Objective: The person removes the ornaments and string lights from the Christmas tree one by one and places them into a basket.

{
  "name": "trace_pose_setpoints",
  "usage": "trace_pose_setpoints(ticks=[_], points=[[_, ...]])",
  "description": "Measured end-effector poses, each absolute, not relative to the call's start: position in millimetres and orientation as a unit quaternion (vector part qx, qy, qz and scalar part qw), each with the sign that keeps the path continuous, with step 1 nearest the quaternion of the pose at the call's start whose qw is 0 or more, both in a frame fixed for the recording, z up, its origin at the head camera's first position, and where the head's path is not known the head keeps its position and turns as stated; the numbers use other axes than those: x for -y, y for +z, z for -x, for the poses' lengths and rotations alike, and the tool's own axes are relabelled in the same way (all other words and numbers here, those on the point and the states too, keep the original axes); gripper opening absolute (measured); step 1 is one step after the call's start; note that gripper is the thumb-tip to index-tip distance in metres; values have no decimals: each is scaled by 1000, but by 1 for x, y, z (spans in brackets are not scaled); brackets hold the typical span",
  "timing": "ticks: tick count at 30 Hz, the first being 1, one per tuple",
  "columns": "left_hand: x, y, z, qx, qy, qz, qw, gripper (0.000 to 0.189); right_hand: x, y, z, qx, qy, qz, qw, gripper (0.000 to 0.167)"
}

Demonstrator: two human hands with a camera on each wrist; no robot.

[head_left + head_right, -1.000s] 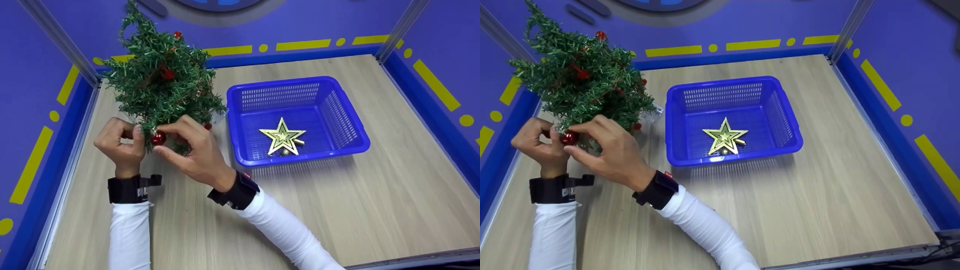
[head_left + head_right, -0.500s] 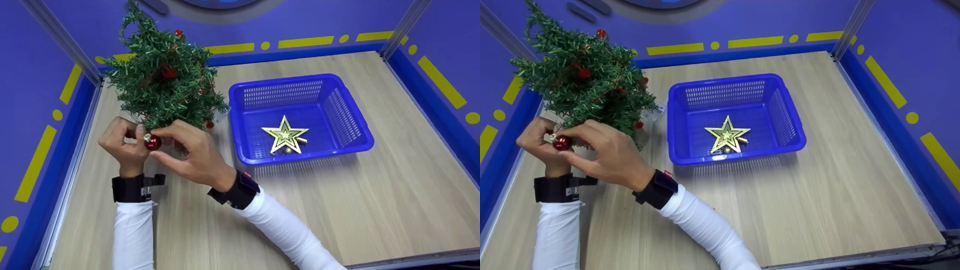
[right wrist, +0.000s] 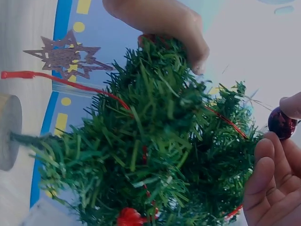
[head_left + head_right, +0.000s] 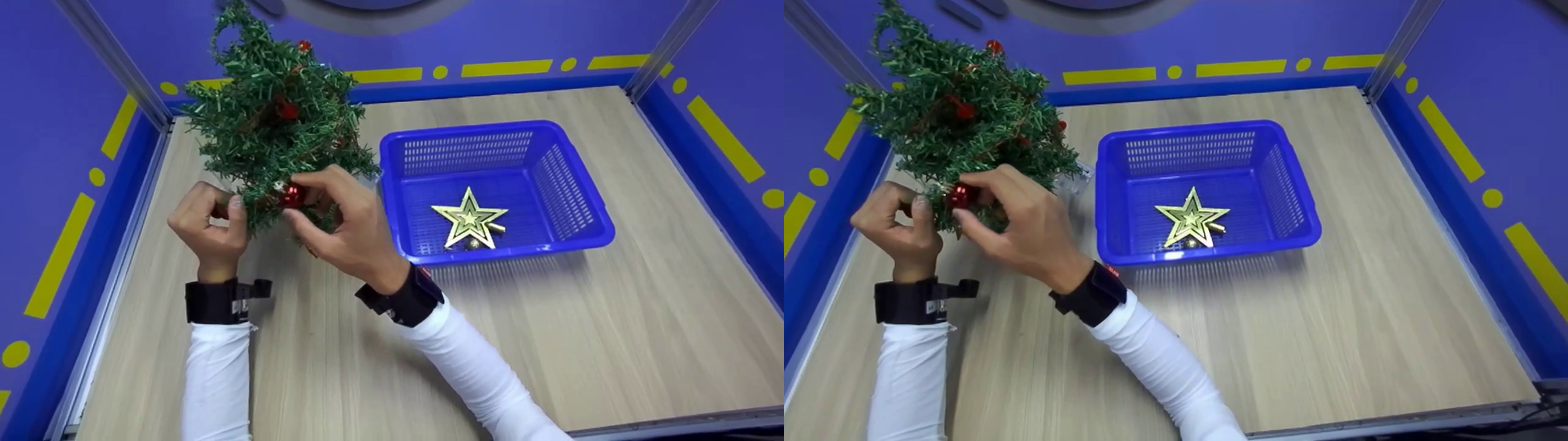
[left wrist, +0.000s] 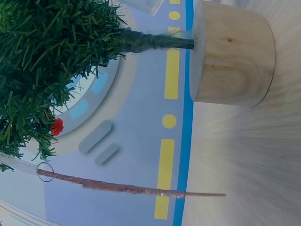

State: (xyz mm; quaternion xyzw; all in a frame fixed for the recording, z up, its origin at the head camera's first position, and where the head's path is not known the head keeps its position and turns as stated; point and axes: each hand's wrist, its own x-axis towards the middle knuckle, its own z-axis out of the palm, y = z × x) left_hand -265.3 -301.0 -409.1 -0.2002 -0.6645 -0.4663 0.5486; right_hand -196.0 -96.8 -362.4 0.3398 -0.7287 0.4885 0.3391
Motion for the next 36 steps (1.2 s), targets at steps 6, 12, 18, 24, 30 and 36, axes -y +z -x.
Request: trace_pose_setpoints(ticks=[6, 12, 18, 24, 30, 36], points=[[298, -405, 262, 667, -465, 196, 548, 55, 103, -349, 188, 748, 418, -371, 357, 30], [296, -401, 258, 673, -464, 195, 541, 49, 107, -351, 180, 803, 314, -396, 316, 26], [297, -402, 259, 670, -466, 193, 545, 52, 102, -364, 178, 844, 250, -387, 273, 23], [300, -404, 262, 672, -464, 191, 545, 50, 97, -366, 179, 849, 251, -384, 262, 23], [300, -404, 263, 672, -465, 193, 543, 53, 94, -366, 176, 855, 232, -412, 215, 23], [299, -403, 262, 668, -468, 193, 546, 57, 85, -365, 175, 843, 271, -422, 194, 23]])
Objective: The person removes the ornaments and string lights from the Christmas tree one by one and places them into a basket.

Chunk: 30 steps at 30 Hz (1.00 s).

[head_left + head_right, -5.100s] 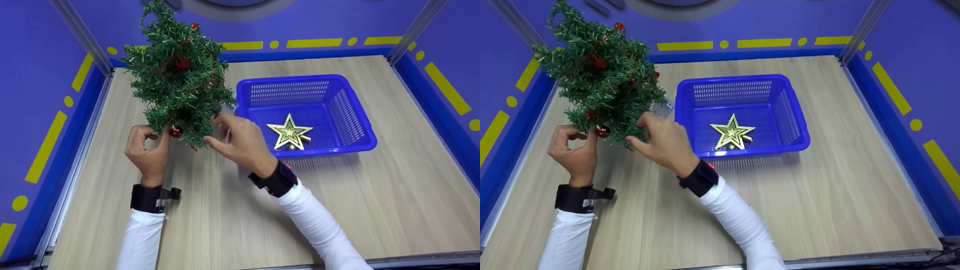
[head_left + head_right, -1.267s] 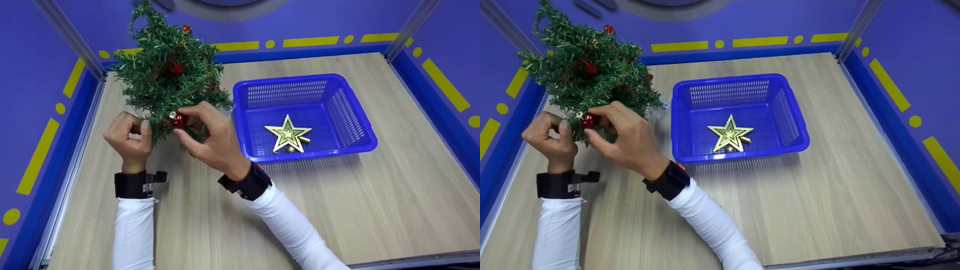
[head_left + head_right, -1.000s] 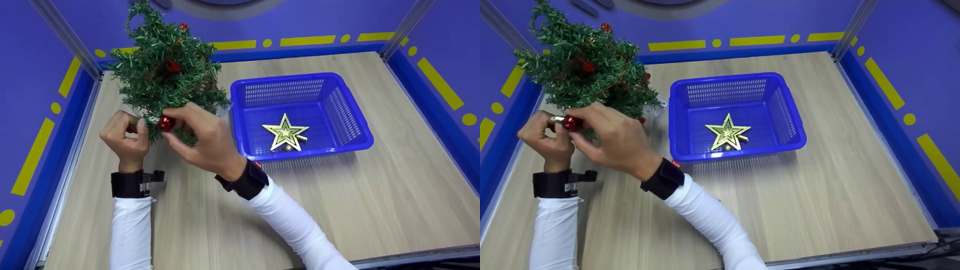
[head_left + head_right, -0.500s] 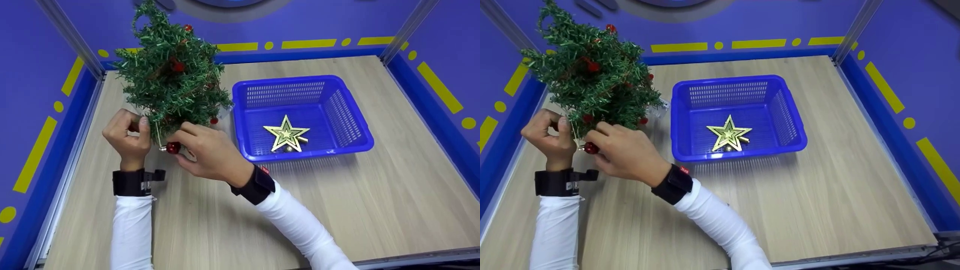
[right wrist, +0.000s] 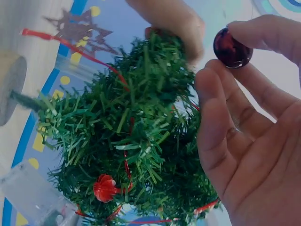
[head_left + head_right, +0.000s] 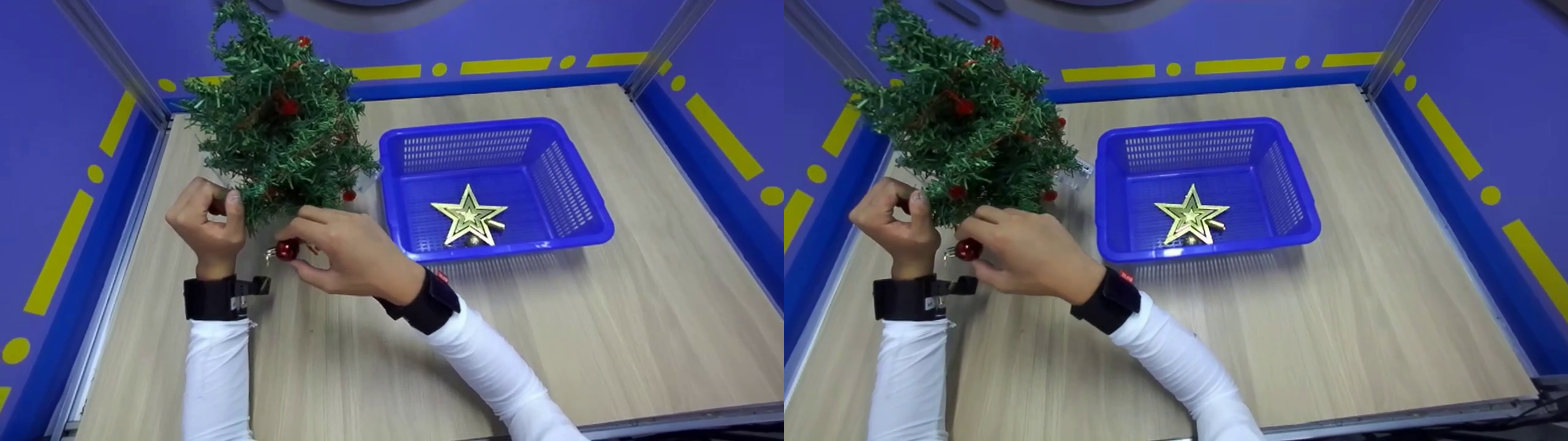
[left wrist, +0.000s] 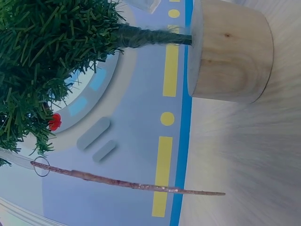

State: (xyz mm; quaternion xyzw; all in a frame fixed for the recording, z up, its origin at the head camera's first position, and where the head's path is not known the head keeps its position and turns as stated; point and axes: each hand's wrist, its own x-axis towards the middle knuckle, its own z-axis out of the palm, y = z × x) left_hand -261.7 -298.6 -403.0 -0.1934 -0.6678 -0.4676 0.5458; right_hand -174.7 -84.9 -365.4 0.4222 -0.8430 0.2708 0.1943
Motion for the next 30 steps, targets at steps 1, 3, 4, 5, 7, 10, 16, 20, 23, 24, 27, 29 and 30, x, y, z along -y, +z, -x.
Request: trace_pose_setpoints(ticks=[1, 3, 4, 5, 7, 10, 16, 20, 23, 24, 27, 29, 30], points=[[298, -403, 262, 667, -468, 194, 547, 57, 81, -364, 174, 839, 280, -424, 195, 24], [298, -402, 262, 666, -468, 196, 547, 58, 71, -361, 174, 831, 296, -427, 198, 25], [298, -402, 262, 665, -469, 197, 547, 59, 65, -360, 174, 830, 300, -426, 200, 26], [299, -402, 262, 664, -470, 197, 548, 59, 58, -358, 174, 830, 301, -423, 201, 27], [301, -403, 262, 662, -472, 196, 549, 60, 40, -357, 175, 833, 310, -413, 199, 29], [305, -405, 264, 659, -473, 188, 553, 67, 8, -357, 179, 847, 314, -382, 196, 28], [313, -408, 270, 648, -494, 167, 556, 81, -55, -363, 185, 896, 312, -267, 170, 23], [313, -410, 273, 649, -495, 146, 559, 74, -90, -368, 187, 938, 272, -184, 110, 23], [311, -409, 273, 655, -498, 130, 553, 58, -115, -375, 188, 961, 235, -134, 51, 19], [310, -408, 272, 657, -501, 126, 548, 54, -122, -378, 189, 965, 229, -120, 34, 18], [307, -403, 265, 669, -525, 112, 513, 42, -139, -384, 191, 971, 220, -87, -9, 17], [306, -398, 261, 683, -540, 106, 480, 40, -147, -386, 192, 971, 227, -71, -28, 18], [305, -395, 259, 691, -547, 105, 461, 40, -149, -386, 192, 970, 231, -64, -36, 19]])
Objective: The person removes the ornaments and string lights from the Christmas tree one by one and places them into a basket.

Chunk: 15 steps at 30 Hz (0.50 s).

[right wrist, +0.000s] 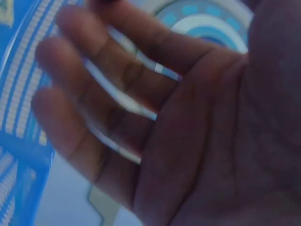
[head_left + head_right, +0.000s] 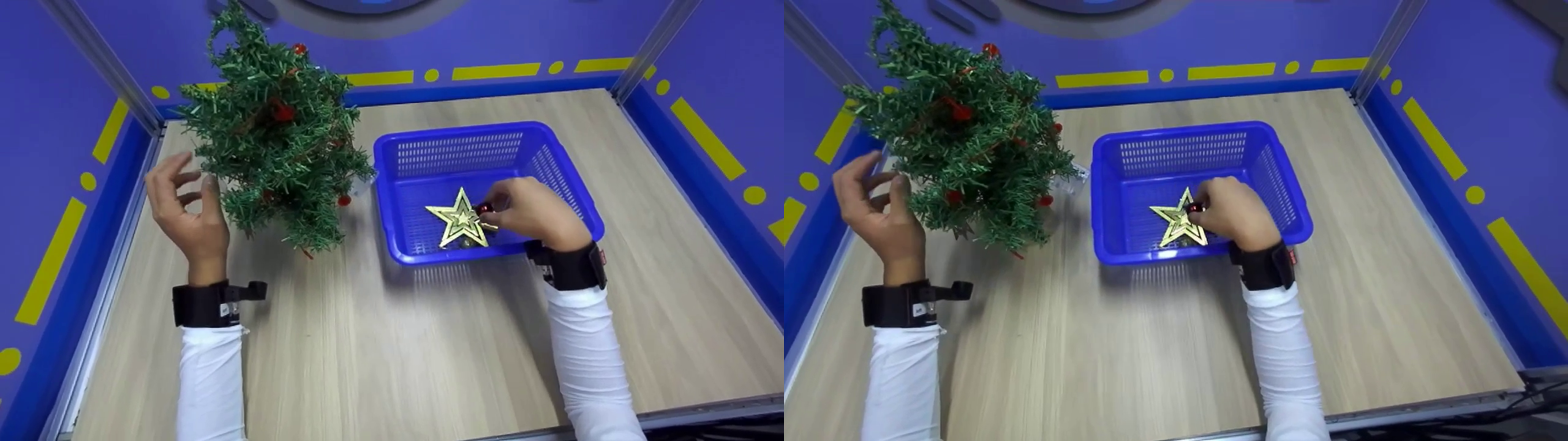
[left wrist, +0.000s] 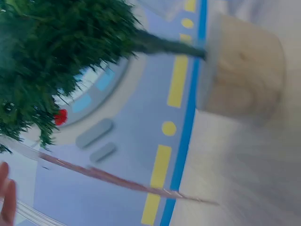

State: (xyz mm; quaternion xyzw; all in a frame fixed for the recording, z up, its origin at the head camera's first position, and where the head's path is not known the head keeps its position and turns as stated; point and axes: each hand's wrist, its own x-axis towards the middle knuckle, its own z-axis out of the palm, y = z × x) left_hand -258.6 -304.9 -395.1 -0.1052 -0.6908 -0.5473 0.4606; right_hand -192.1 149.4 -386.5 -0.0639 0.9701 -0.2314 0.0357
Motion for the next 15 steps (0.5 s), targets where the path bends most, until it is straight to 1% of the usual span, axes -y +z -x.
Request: trace_pose_setpoints(ticks=[3, 5, 8, 11, 13, 15], points=[[305, -389, 254, 713, -561, 105, 408, 40, -153, -386, 191, -969, -231, 53, 66, 20], [305, -386, 253, 719, -567, 96, 390, 37, -153, -384, 190, -968, -229, 51, 87, 23], [306, -383, 251, 722, -569, 81, 387, 31, -153, -380, 187, -967, -226, 56, 103, 23], [308, -381, 250, 724, -563, 71, 393, 27, -155, -376, 182, -968, -228, 49, 97, 21], [309, -380, 250, 729, -556, 73, 393, 27, -156, -374, 178, -969, -226, 40, 92, 20], [309, -381, 249, 728, -562, 70, 385, 26, -158, -374, 175, -971, -219, 33, 91, 21]])
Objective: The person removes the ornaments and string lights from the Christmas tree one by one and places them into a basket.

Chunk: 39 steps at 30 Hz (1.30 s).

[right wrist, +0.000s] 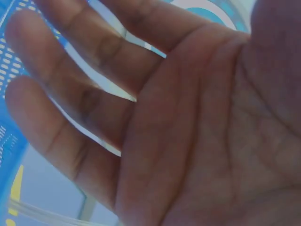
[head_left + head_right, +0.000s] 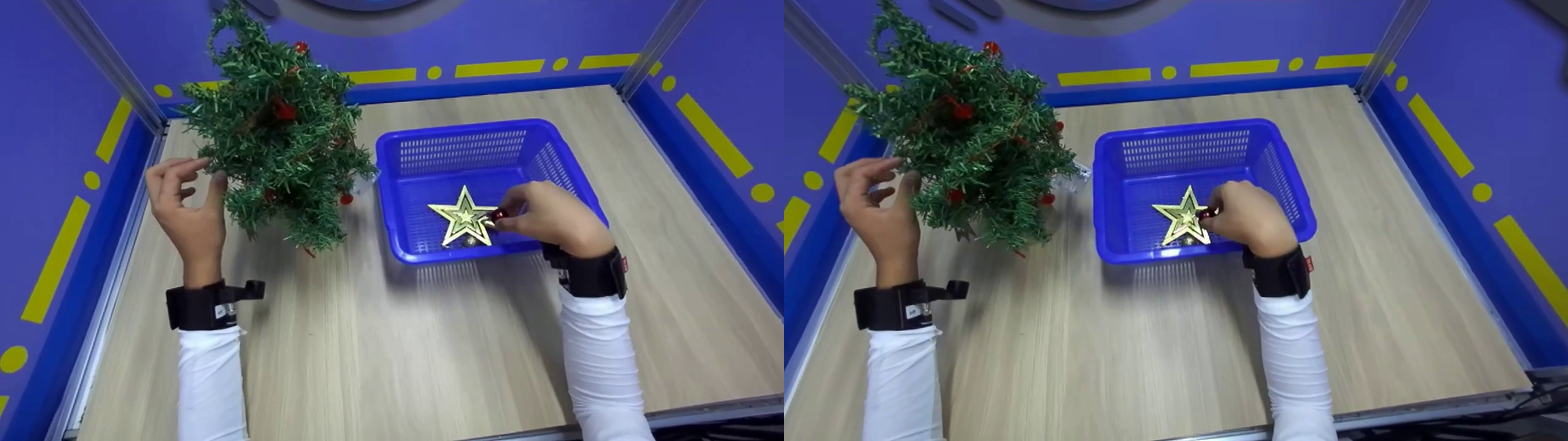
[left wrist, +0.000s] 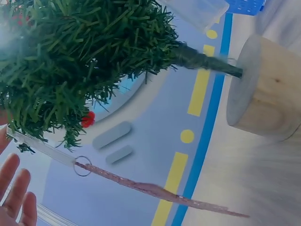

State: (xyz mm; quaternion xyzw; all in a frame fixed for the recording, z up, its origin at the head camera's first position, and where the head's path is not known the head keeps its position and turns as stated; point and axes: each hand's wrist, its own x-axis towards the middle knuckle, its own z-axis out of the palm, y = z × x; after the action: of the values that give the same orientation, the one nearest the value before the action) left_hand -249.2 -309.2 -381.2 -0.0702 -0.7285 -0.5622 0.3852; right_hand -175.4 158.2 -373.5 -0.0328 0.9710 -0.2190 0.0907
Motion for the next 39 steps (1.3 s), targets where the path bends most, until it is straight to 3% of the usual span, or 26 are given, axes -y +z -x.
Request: trace_pose_setpoints(ticks=[8, 15, 31, 39], points=[[313, -385, 253, 690, -636, 74, 337, 25, -167, -398, 177, -972, -183, 38, 139, 22], [314, -381, 252, 632, -709, 68, 306, 21, -164, -408, 183, -976, -174, 36, 128, 19], [315, -381, 251, 631, -704, 95, 311, 18, -161, -413, 187, -981, -158, -13, 108, 27], [318, -386, 252, 636, -682, 114, 343, 18, -162, -409, 185, -984, -154, -8, 84, 43]])
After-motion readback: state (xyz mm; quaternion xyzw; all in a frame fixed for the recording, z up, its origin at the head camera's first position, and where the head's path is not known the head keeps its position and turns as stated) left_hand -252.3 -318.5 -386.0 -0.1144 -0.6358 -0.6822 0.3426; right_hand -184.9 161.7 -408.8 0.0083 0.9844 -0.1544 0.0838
